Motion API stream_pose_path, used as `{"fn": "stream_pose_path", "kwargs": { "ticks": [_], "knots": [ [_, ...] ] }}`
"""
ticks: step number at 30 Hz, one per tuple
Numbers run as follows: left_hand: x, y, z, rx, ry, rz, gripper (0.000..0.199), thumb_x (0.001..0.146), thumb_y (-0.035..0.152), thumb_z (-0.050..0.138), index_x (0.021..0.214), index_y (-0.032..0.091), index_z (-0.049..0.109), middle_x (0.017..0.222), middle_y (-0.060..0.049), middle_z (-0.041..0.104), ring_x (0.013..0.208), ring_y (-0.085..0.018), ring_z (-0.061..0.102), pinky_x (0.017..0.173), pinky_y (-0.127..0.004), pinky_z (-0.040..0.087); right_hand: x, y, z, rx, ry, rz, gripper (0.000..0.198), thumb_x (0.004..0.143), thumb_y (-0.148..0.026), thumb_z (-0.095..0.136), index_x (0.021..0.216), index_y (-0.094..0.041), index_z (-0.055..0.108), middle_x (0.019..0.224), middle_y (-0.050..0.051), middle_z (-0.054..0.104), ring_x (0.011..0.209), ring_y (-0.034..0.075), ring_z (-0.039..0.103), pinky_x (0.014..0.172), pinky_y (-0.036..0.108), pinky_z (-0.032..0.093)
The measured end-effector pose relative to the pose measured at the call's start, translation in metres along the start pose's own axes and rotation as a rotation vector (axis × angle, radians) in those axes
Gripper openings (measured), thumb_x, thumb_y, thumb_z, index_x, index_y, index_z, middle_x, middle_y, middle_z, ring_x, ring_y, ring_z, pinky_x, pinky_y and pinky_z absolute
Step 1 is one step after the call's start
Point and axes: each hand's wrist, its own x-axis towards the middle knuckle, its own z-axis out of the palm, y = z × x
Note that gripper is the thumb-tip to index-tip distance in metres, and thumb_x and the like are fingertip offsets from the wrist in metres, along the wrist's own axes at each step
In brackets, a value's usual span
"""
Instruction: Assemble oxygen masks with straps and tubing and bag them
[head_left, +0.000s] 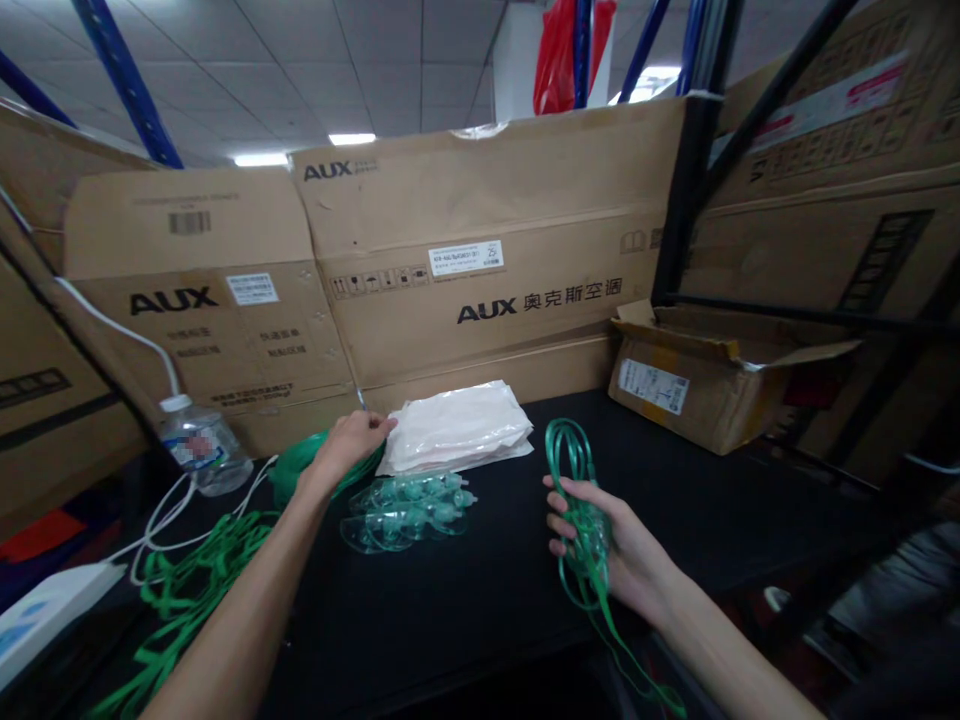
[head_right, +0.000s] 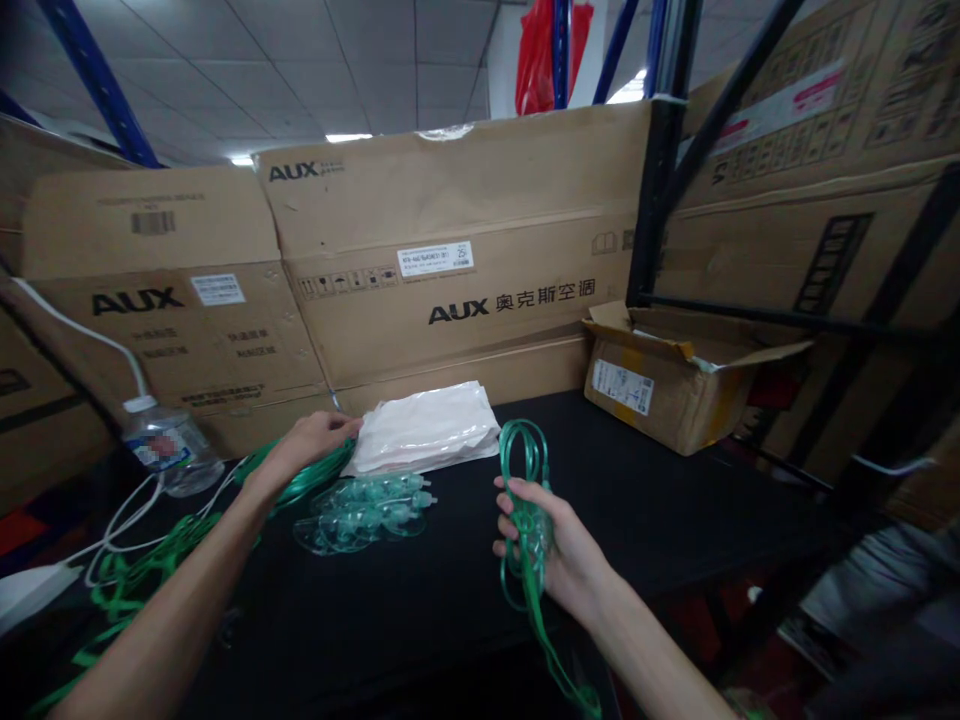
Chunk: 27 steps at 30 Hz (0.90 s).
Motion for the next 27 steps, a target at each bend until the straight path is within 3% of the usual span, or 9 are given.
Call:
{"fn": "stream_pose_path", "kwargs": {
  "ticks": [6, 15, 20, 24, 27],
  "knots": [
    [0.035, -0.006, 0.024, 0.007, -0.187, -0.107, 0.035, 0.098, 0.036, 0.067, 0.128, 0.018, 0.063, 0.129, -0.011, 0.065, 0.110, -0.026, 0.067, 0.091, -0.046, 0.058, 0.005, 0.003, -0.009, -0.036, 0.011, 0.021, 0.028, 0.074, -0.025, 0.086, 0.095, -0.012, 0.074, 0.067, -0.006, 0.058, 0.051, 0.008, 0.047, 0.051, 0.026, 0.049],
    [0.024, -0.017, 0.025, -0.182, -0.207, -0.115, 0.035, 0.098, 0.038, 0.066, 0.125, 0.017, 0.065, 0.127, -0.009, 0.066, 0.109, -0.027, 0.067, 0.091, -0.046, 0.058, 0.001, 0.005, -0.006, -0.078, -0.006, 0.008, 0.027, 0.077, -0.027, 0.084, 0.097, -0.014, 0.073, 0.069, -0.006, 0.058, 0.053, 0.009, 0.048, 0.053, 0.028, 0.049],
    [0.011, -0.006, 0.029, -0.451, -0.143, -0.027, 0.030, 0.098, 0.034, 0.068, 0.122, 0.016, 0.065, 0.121, -0.009, 0.068, 0.102, -0.024, 0.069, 0.086, -0.043, 0.060, 0.001, 0.006, -0.003, -0.092, -0.030, -0.007, 0.022, 0.081, -0.028, 0.081, 0.096, -0.014, 0.072, 0.071, -0.005, 0.058, 0.055, 0.009, 0.049, 0.055, 0.028, 0.050],
    [-0.011, 0.023, 0.020, -0.728, 0.018, 0.099, 0.028, 0.100, 0.026, 0.061, 0.121, 0.010, 0.068, 0.114, -0.011, 0.073, 0.089, -0.016, 0.069, 0.085, -0.033, 0.058, -0.007, 0.007, -0.003, -0.128, -0.042, -0.044, 0.022, 0.081, -0.027, 0.081, 0.097, -0.015, 0.073, 0.070, -0.004, 0.058, 0.056, 0.010, 0.049, 0.054, 0.029, 0.052],
    [-0.042, 0.050, 0.010, -0.897, 0.123, 0.208, 0.037, 0.097, 0.033, 0.062, 0.122, 0.008, 0.072, 0.113, -0.012, 0.076, 0.083, -0.013, 0.068, 0.086, -0.028, 0.056, -0.019, 0.007, 0.002, -0.170, -0.046, -0.078, 0.023, 0.079, -0.027, 0.083, 0.097, -0.015, 0.074, 0.070, -0.003, 0.060, 0.056, 0.012, 0.050, 0.053, 0.030, 0.053]
  ]
}}
